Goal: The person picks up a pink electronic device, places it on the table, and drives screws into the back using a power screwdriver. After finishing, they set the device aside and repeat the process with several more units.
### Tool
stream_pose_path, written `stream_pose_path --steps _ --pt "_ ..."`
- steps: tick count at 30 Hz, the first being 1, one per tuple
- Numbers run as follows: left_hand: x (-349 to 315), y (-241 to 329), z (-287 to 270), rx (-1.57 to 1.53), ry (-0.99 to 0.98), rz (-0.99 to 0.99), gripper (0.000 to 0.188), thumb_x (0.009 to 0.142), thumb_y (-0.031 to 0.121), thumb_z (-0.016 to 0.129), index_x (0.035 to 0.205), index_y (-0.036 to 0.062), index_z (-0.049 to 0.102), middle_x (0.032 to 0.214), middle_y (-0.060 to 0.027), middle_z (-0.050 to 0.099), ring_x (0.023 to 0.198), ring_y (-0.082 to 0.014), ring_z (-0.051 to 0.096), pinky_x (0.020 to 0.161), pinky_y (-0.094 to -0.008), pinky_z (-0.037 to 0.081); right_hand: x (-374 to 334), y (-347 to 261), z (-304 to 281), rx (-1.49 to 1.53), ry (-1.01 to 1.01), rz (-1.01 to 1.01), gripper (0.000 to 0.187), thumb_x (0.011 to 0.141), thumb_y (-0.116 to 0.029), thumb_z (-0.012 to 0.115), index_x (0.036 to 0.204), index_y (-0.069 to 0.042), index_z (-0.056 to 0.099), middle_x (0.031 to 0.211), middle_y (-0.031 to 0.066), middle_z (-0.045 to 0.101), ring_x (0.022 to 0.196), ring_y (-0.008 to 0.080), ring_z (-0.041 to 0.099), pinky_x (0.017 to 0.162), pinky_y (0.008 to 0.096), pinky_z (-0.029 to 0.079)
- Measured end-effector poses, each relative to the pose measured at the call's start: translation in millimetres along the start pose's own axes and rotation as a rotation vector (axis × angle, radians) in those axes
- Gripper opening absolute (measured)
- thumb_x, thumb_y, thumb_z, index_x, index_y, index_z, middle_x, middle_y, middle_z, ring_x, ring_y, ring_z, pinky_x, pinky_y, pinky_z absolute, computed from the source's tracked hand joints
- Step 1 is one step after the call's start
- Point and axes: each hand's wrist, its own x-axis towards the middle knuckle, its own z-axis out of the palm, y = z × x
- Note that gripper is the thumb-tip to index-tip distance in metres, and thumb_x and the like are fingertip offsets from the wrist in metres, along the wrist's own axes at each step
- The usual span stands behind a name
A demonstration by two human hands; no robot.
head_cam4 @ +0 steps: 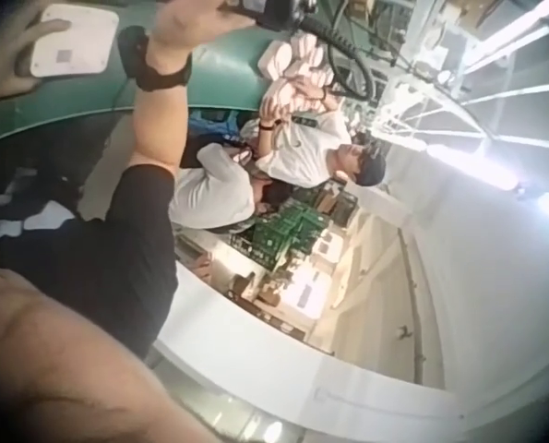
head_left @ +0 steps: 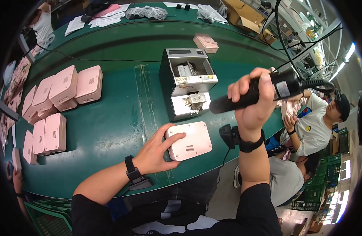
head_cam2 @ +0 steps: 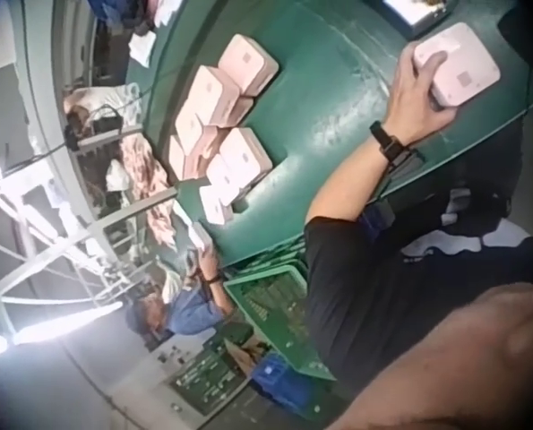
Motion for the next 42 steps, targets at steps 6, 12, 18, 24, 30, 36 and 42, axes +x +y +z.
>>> stream_pose_path --steps 6,12,18,24,30,36,42 --pt "-1 4 -1 0.013 -0.004 -0.006 0.083 0.064 0.020 0.085 0.138 0.0208 0.048 0.141 -0.0183 0.036 0.121 -0.0409 0.050 0.098 -0.0449 0.049 10 11 14 -0.156 -0.042 0.012 0.023 0.098 -0.028 0.047 0.098 -0.006 0.049 0.064 0.0068 0.050 0.048 0.0167 0.047 0.052 0.0357 0.044" --pt "-1 0 -3 0.014 0.002 -0.005 0.083 0.064 0.024 0.088 0.137 0.0209 0.048 0.140 -0.0170 0.037 0.119 -0.0394 0.053 0.096 -0.0447 0.050 -10 2 13 -0.062 -0.094 0.101 0.024 0.097 -0.029 0.047 0.098 -0.006 0.048 0.064 0.0072 0.049 0.048 0.0166 0.047 0.053 0.0353 0.044" --pt "0 1 -1 -0.004 0.013 -0.019 0.082 0.064 0.022 0.087 0.136 0.0206 0.049 0.140 -0.0167 0.037 0.119 -0.0388 0.053 0.096 -0.0444 0.050 -26 14 15 -0.055 -0.113 0.153 0.025 0.097 -0.031 0.048 0.098 -0.006 0.048 0.064 0.0065 0.049 0.049 0.0163 0.047 0.053 0.0346 0.044" --pt "1 -1 0 0.020 0.019 -0.023 0.083 0.064 0.022 0.087 0.137 0.0199 0.048 0.139 -0.0168 0.038 0.118 -0.0389 0.053 0.096 -0.0446 0.050 -26 24 9 -0.004 -0.136 0.163 0.026 0.096 -0.032 0.048 0.098 -0.007 0.048 0.065 0.0058 0.049 0.048 0.0160 0.047 0.052 0.0340 0.044" --pt "0 -3 1 0.015 0.030 -0.015 0.081 0.064 0.022 0.087 0.136 0.0197 0.049 0.140 -0.0171 0.038 0.119 -0.0390 0.053 0.097 -0.0447 0.050 -30 28 7 0.026 -0.157 0.161 0.026 0.096 -0.033 0.048 0.098 -0.007 0.048 0.064 0.0057 0.048 0.048 0.0157 0.046 0.052 0.0336 0.043" --pt "-1 0 1 0.029 0.026 -0.037 0.078 0.065 0.025 0.086 0.134 0.0194 0.052 0.140 -0.0173 0.039 0.118 -0.0394 0.054 0.096 -0.0439 0.050 -20 14 12 -0.034 -0.147 0.185 0.026 0.097 -0.033 0.048 0.098 -0.007 0.048 0.065 0.0058 0.048 0.048 0.0159 0.045 0.052 0.0338 0.043" --pt "-4 -1 2 0.033 0.041 -0.013 0.078 0.064 0.025 0.086 0.134 0.0194 0.052 0.139 -0.0168 0.040 0.118 -0.0388 0.054 0.095 -0.0438 0.050 6 15 18 -0.096 -0.056 0.023 0.025 0.098 -0.032 0.046 0.097 -0.007 0.049 0.066 0.0061 0.049 0.049 0.0159 0.045 0.053 0.0344 0.042"
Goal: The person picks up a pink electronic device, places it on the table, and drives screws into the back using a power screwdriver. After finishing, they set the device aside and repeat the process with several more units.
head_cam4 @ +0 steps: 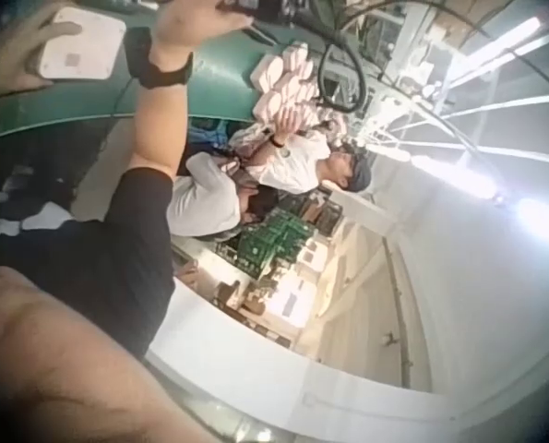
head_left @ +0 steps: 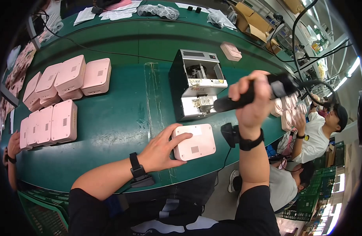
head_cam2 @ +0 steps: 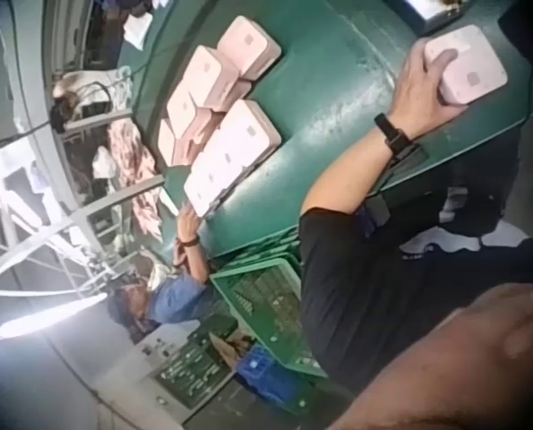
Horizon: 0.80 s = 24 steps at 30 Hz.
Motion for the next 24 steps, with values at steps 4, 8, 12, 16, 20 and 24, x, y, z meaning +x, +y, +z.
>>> stream_pose_path --steps 4,8,12,16,20,24 --pt "0 -3 1 -0.007 0.003 0.007 0.079 0.064 0.025 0.087 0.134 0.0189 0.052 0.139 -0.0166 0.040 0.119 -0.0384 0.053 0.095 -0.0437 0.050 -7 -5 -2 -0.034 -0.036 0.080 0.027 0.099 -0.034 0.045 0.098 -0.007 0.049 0.066 0.0054 0.049 0.049 0.0159 0.045 0.054 0.0342 0.043" --pt "-4 -4 3 0.001 0.020 0.016 0.079 0.064 0.025 0.087 0.134 0.0182 0.052 0.139 -0.0165 0.040 0.121 -0.0382 0.052 0.096 -0.0437 0.049 -29 -20 15 0.068 -0.115 0.150 0.030 0.098 -0.037 0.045 0.099 -0.007 0.047 0.066 0.0049 0.049 0.050 0.0160 0.046 0.055 0.0340 0.043" --pt "-1 -7 -2 0.000 0.008 0.030 0.080 0.064 0.025 0.087 0.135 0.0187 0.051 0.139 -0.0167 0.039 0.123 -0.0382 0.050 0.098 -0.0443 0.048 -38 -27 32 0.158 -0.217 0.145 0.034 0.096 -0.041 0.047 0.100 -0.007 0.046 0.067 0.0052 0.050 0.050 0.0162 0.048 0.055 0.0342 0.043" --pt "-2 -8 1 -0.008 -0.004 0.030 0.080 0.065 0.023 0.086 0.136 0.0198 0.049 0.139 -0.0171 0.038 0.125 -0.0380 0.048 0.100 -0.0450 0.047 -44 -21 39 0.173 -0.267 0.151 0.039 0.094 -0.045 0.050 0.101 -0.007 0.045 0.067 0.0054 0.050 0.051 0.0164 0.048 0.055 0.0344 0.044" --pt "-3 -9 3 -0.012 0.014 0.038 0.077 0.064 0.021 0.086 0.133 0.0173 0.053 0.138 -0.0181 0.038 0.125 -0.0384 0.048 0.100 -0.0452 0.047 -48 -9 43 0.166 -0.305 0.168 0.039 0.093 -0.045 0.052 0.100 -0.007 0.045 0.067 0.0055 0.050 0.050 0.0168 0.048 0.055 0.0346 0.044" --pt "-3 -9 2 -0.021 0.019 0.044 0.074 0.063 0.019 0.086 0.130 0.0147 0.056 0.137 -0.0193 0.039 0.124 -0.0395 0.048 0.100 -0.0453 0.047 -49 -4 47 0.189 -0.347 0.176 0.038 0.092 -0.043 0.054 0.099 -0.007 0.045 0.068 0.0060 0.051 0.050 0.0170 0.048 0.055 0.0346 0.044"
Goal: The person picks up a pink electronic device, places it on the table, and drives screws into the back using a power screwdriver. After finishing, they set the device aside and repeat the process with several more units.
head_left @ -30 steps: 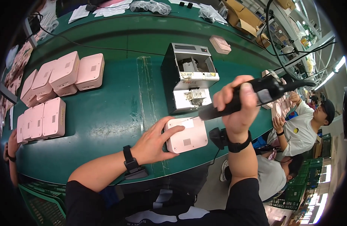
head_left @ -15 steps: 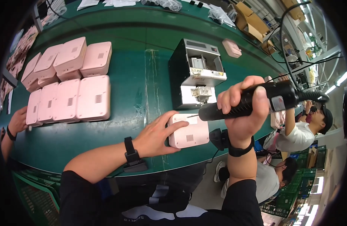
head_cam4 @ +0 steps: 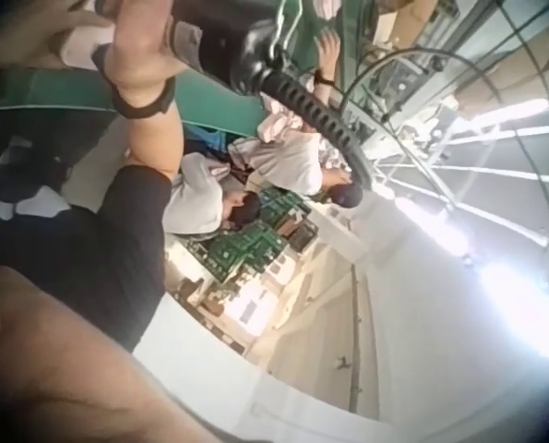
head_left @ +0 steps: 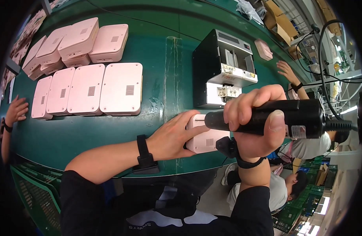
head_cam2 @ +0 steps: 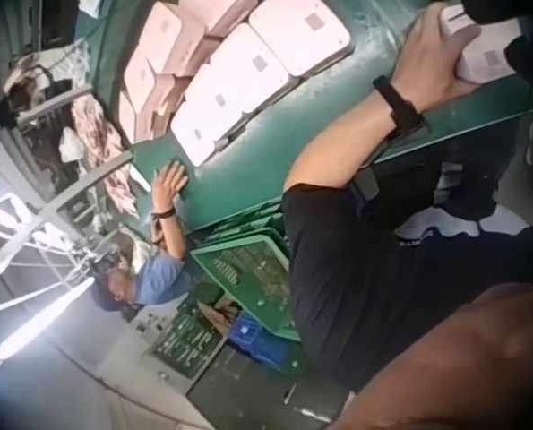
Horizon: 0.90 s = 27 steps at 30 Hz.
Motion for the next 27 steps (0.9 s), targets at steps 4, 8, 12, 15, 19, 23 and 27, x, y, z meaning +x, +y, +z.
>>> stream_pose_path --steps 4,8,12,15,19,23,27 --pt "0 -1 -1 0.004 0.007 0.012 0.072 0.063 0.019 0.086 0.129 0.0135 0.057 0.137 -0.0204 0.039 0.123 -0.0405 0.049 0.100 -0.0452 0.047 0 3 -1 0.035 0.000 0.002 0.037 0.092 -0.042 0.055 0.098 -0.007 0.045 0.068 0.0064 0.051 0.049 0.0169 0.048 0.055 0.0348 0.044" --pt "2 -1 1 0.019 0.007 0.026 0.073 0.063 0.019 0.087 0.129 0.0141 0.057 0.136 -0.0204 0.040 0.122 -0.0406 0.049 0.099 -0.0449 0.047 -3 6 -3 0.042 0.032 -0.006 0.036 0.093 -0.042 0.054 0.100 -0.008 0.045 0.067 0.0063 0.051 0.049 0.0170 0.047 0.055 0.0350 0.044" --pt "2 1 -2 0.014 0.004 0.029 0.075 0.062 0.020 0.087 0.130 0.0155 0.056 0.136 -0.0186 0.040 0.121 -0.0395 0.050 0.098 -0.0446 0.048 3 1 -2 -0.031 0.092 -0.006 0.033 0.095 -0.040 0.052 0.101 -0.008 0.047 0.067 0.0059 0.050 0.049 0.0170 0.047 0.056 0.0351 0.044" --pt "4 2 -8 -0.003 0.007 0.011 0.077 0.062 0.021 0.087 0.132 0.0173 0.055 0.136 -0.0171 0.041 0.120 -0.0386 0.051 0.096 -0.0444 0.049 11 -13 -20 -0.040 0.158 -0.069 0.030 0.096 -0.037 0.050 0.101 -0.007 0.048 0.067 0.0059 0.050 0.050 0.0169 0.047 0.056 0.0352 0.044" --pt "6 4 -8 0.016 -0.013 -0.041 0.078 0.060 0.021 0.087 0.132 0.0202 0.056 0.137 -0.0161 0.043 0.114 -0.0366 0.056 0.094 -0.0431 0.051 17 -31 -50 -0.114 0.281 -0.188 0.028 0.098 -0.035 0.048 0.099 -0.007 0.049 0.067 0.0057 0.050 0.050 0.0166 0.046 0.056 0.0352 0.044" --pt "5 4 -6 0.027 -0.038 -0.047 0.081 0.060 0.022 0.087 0.133 0.0215 0.053 0.136 -0.0151 0.042 0.117 -0.0369 0.054 0.094 -0.0443 0.051 29 -15 -64 -0.222 0.359 -0.189 0.028 0.099 -0.035 0.046 0.098 -0.007 0.049 0.067 0.0051 0.050 0.050 0.0162 0.046 0.055 0.0349 0.043" --pt "7 5 -6 0.023 -0.019 -0.042 0.081 0.060 0.021 0.088 0.133 0.0213 0.053 0.137 -0.0151 0.042 0.115 -0.0368 0.055 0.093 -0.0439 0.051 29 -18 -62 -0.268 0.366 -0.118 0.028 0.099 -0.034 0.045 0.098 -0.007 0.049 0.066 0.0045 0.049 0.050 0.0160 0.046 0.054 0.0344 0.043"
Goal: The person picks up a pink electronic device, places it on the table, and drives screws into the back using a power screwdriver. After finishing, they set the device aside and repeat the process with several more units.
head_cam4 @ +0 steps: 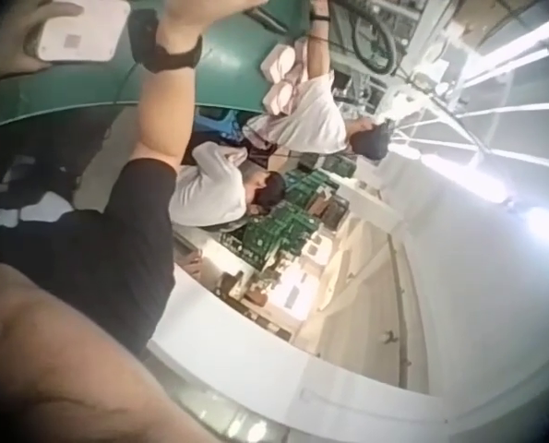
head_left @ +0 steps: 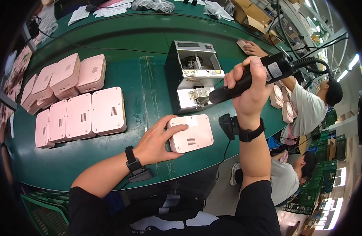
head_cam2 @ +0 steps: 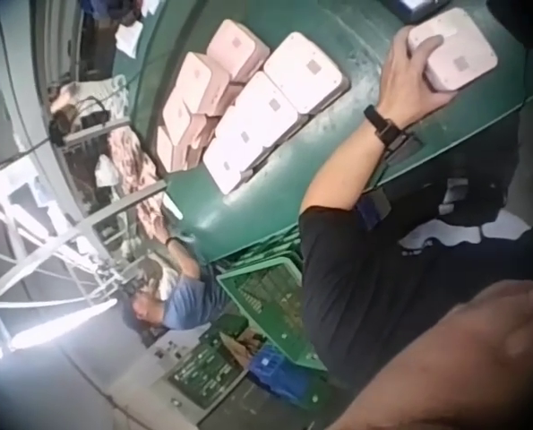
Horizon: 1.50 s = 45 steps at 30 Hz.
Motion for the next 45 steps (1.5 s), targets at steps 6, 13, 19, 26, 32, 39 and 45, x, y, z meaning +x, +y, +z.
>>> stream_pose_path --steps 6,13,19,26,32,39,45 --pt "1 1 -2 -0.015 0.028 -0.007 0.080 0.058 0.018 0.089 0.131 0.0197 0.055 0.136 -0.0149 0.043 0.114 -0.0366 0.056 0.093 -0.0424 0.052 -42 -18 -28 0.141 -0.022 0.133 0.029 0.099 -0.035 0.044 0.098 -0.006 0.047 0.066 0.0044 0.049 0.049 0.0157 0.046 0.054 0.0342 0.042" --pt "4 -2 2 -0.026 0.010 -0.020 0.082 0.056 0.015 0.089 0.130 0.0210 0.056 0.135 -0.0146 0.044 0.114 -0.0364 0.056 0.093 -0.0424 0.052 -74 -31 -51 0.118 -0.043 0.078 0.037 0.095 -0.044 0.046 0.099 -0.007 0.047 0.067 0.0040 0.049 0.049 0.0153 0.046 0.054 0.0340 0.043" --pt "3 -3 5 -0.002 0.008 -0.033 0.082 0.055 0.014 0.089 0.130 0.0220 0.056 0.135 -0.0142 0.044 0.114 -0.0362 0.056 0.092 -0.0424 0.052 -83 -24 -59 0.134 -0.027 0.120 0.040 0.092 -0.045 0.053 0.100 -0.007 0.046 0.067 0.0049 0.050 0.050 0.0160 0.047 0.054 0.0340 0.043" --pt "6 -1 4 0.002 0.001 -0.052 0.083 0.054 0.013 0.088 0.129 0.0219 0.056 0.136 -0.0139 0.044 0.113 -0.0359 0.056 0.091 -0.0423 0.052 -88 -12 -58 0.123 -0.013 0.105 0.042 0.092 -0.049 0.051 0.097 -0.008 0.044 0.065 0.0031 0.048 0.046 0.0142 0.044 0.050 0.0320 0.041" --pt "6 -2 3 0.019 0.015 -0.048 0.084 0.053 0.012 0.088 0.129 0.0216 0.056 0.136 -0.0140 0.044 0.114 -0.0361 0.056 0.092 -0.0425 0.052 -91 -9 -58 0.118 -0.050 0.080 0.043 0.092 -0.050 0.052 0.097 -0.008 0.044 0.065 0.0032 0.047 0.045 0.0140 0.044 0.049 0.0316 0.040" --pt "4 -1 1 -0.008 0.015 -0.045 0.081 0.056 0.014 0.088 0.130 0.0209 0.056 0.136 -0.0147 0.043 0.115 -0.0368 0.056 0.093 -0.0431 0.051 -62 -20 -40 0.163 -0.092 0.058 0.039 0.094 -0.046 0.050 0.099 -0.007 0.047 0.065 0.0035 0.048 0.049 0.0151 0.045 0.053 0.0332 0.042" --pt "2 1 3 -0.007 0.054 -0.038 0.079 0.059 0.017 0.088 0.131 0.0192 0.056 0.137 -0.0159 0.043 0.115 -0.0372 0.056 0.093 -0.0429 0.052 -5 -13 -13 0.196 -0.038 -0.077 0.033 0.099 -0.039 0.044 0.099 -0.007 0.050 0.066 0.0044 0.050 0.051 0.0166 0.046 0.057 0.0341 0.042"
